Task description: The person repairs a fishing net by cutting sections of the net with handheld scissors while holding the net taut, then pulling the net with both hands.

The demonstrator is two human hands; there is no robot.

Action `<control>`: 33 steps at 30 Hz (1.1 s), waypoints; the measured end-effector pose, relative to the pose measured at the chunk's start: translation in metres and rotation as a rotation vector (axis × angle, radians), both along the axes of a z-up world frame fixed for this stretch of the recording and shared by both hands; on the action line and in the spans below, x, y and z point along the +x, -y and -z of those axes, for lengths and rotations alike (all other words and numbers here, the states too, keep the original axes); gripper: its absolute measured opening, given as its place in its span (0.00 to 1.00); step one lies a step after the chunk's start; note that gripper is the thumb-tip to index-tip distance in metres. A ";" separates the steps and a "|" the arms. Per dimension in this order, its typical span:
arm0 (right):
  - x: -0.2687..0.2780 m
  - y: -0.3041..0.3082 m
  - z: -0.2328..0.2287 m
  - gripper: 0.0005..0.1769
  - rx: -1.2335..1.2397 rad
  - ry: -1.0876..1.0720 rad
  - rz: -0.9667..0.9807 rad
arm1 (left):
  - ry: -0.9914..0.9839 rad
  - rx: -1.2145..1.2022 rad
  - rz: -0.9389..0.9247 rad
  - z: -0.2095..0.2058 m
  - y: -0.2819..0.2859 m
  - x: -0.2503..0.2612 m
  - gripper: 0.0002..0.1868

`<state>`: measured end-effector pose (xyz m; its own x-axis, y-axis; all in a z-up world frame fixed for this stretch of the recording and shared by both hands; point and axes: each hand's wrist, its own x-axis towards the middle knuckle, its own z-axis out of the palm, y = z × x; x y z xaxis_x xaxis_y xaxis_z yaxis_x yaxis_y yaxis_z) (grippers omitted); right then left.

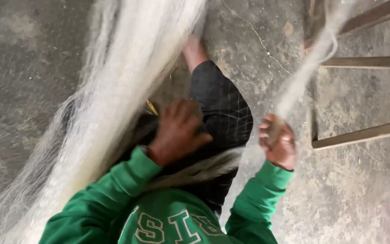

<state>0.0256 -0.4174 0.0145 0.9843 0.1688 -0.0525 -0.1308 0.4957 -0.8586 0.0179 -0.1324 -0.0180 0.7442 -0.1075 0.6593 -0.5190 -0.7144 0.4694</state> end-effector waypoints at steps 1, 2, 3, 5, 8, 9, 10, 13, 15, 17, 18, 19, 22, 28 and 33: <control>0.001 -0.023 -0.007 0.42 -0.312 0.013 0.001 | 0.004 -0.053 0.098 -0.003 0.020 -0.010 0.27; 0.002 -0.047 -0.015 0.56 -0.624 0.021 0.000 | 0.007 -0.106 0.196 -0.005 0.041 -0.020 0.25; 0.005 -0.056 -0.014 0.56 -0.626 0.015 0.009 | 0.003 -0.109 0.206 -0.011 0.051 -0.027 0.25; 0.013 -0.077 -0.013 0.27 -0.897 0.112 -0.211 | 0.104 -0.189 0.442 -0.022 0.070 -0.040 0.14; 0.024 -0.053 0.059 0.10 -0.585 0.127 -0.004 | 0.125 -0.227 0.469 -0.037 0.058 -0.041 0.10; 0.025 -0.057 0.055 0.10 -0.580 0.128 -0.007 | 0.124 -0.222 0.466 -0.036 0.048 -0.035 0.10; 0.027 -0.062 0.051 0.08 -0.307 0.214 0.046 | 0.150 -0.198 0.422 -0.034 0.038 -0.029 0.08; 0.027 -0.075 0.037 0.08 0.041 0.303 0.058 | 0.140 -0.202 0.314 -0.029 0.007 -0.012 0.08; 0.028 -0.075 0.035 0.18 0.112 0.318 0.023 | 0.110 -0.231 0.254 -0.030 -0.010 -0.004 0.10; 0.031 -0.070 0.040 0.16 0.443 0.362 -0.220 | 0.033 -0.227 0.097 -0.038 -0.026 0.001 0.12; 0.029 -0.061 0.036 0.16 0.444 0.363 -0.215 | 0.032 -0.225 0.102 -0.031 -0.036 0.007 0.12; 0.026 -0.051 0.033 0.15 0.513 0.313 -0.265 | 0.020 -0.127 0.000 -0.021 -0.045 0.012 0.18; 0.025 -0.022 0.027 0.17 0.583 0.256 -0.349 | -0.014 -0.021 -0.122 -0.002 -0.074 0.025 0.24; 0.021 -0.003 0.021 0.17 0.491 0.211 -0.364 | -0.141 -0.155 -0.264 0.012 -0.118 0.026 0.13; 0.024 -0.010 0.020 0.14 0.445 0.153 -0.317 | -0.257 -0.519 0.030 -0.014 -0.078 0.010 0.18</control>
